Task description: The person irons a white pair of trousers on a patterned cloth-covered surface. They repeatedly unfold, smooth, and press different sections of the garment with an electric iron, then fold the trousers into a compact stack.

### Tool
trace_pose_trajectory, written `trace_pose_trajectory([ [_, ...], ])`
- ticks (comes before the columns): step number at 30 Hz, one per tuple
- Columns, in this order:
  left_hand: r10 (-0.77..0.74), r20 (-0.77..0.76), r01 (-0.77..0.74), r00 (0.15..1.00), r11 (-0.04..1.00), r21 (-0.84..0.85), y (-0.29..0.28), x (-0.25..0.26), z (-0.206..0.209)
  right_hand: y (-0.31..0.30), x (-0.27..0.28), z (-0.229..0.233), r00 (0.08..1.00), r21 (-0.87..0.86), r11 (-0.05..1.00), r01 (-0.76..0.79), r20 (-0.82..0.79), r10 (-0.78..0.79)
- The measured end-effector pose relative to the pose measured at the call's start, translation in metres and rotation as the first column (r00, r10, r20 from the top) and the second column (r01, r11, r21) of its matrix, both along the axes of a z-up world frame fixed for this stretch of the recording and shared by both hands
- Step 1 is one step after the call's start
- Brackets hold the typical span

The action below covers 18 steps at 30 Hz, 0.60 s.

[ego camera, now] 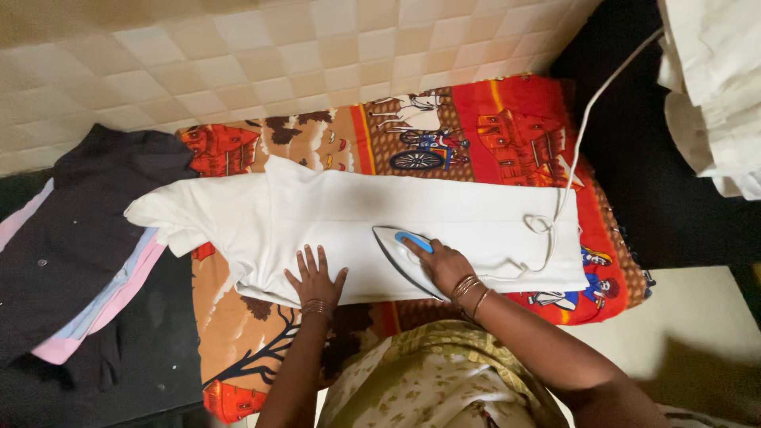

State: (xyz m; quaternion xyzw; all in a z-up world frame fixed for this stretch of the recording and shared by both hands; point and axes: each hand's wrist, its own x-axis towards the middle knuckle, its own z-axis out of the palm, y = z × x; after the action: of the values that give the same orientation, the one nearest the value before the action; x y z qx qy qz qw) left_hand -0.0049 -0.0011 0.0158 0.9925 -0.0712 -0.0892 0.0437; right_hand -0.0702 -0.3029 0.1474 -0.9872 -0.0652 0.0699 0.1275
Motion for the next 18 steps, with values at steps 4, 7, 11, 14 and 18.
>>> trace_pose_trajectory([
  [4, 0.010, -0.030, -0.010, 1.000, 1.000, -0.009, 0.000, 0.004, 0.009, 0.004, 0.062, -0.006, 0.996, -0.025, 0.997, 0.072, 0.050, -0.071],
  [7, 0.000, -0.027, 0.000, 1.000, 1.000, -0.002, -0.001, 0.004, 0.010, 0.013, 0.118, -0.008, 0.990, -0.037, 0.991, 0.130, 0.054, -0.128],
  [11, 0.009, -0.029, -0.009, 1.000, 1.000, -0.004, -0.002, 0.002, 0.009, 0.020, 0.136, -0.005, 0.994, -0.024, 0.995, 0.093, 0.058, -0.092],
  [14, 0.006, -0.017, -0.006, 1.000, 1.000, -0.018, 0.001, 0.003, 0.009, 0.027, 0.100, 0.000, 0.998, 0.010, 1.000, -0.002, -0.066, 0.003],
  [18, 0.010, -0.011, -0.010, 1.000, 0.999, -0.031, 0.000, 0.006, 0.007, 0.041, 0.038, 0.004, 0.967, 0.056, 0.968, -0.244, 0.085, 0.239],
])
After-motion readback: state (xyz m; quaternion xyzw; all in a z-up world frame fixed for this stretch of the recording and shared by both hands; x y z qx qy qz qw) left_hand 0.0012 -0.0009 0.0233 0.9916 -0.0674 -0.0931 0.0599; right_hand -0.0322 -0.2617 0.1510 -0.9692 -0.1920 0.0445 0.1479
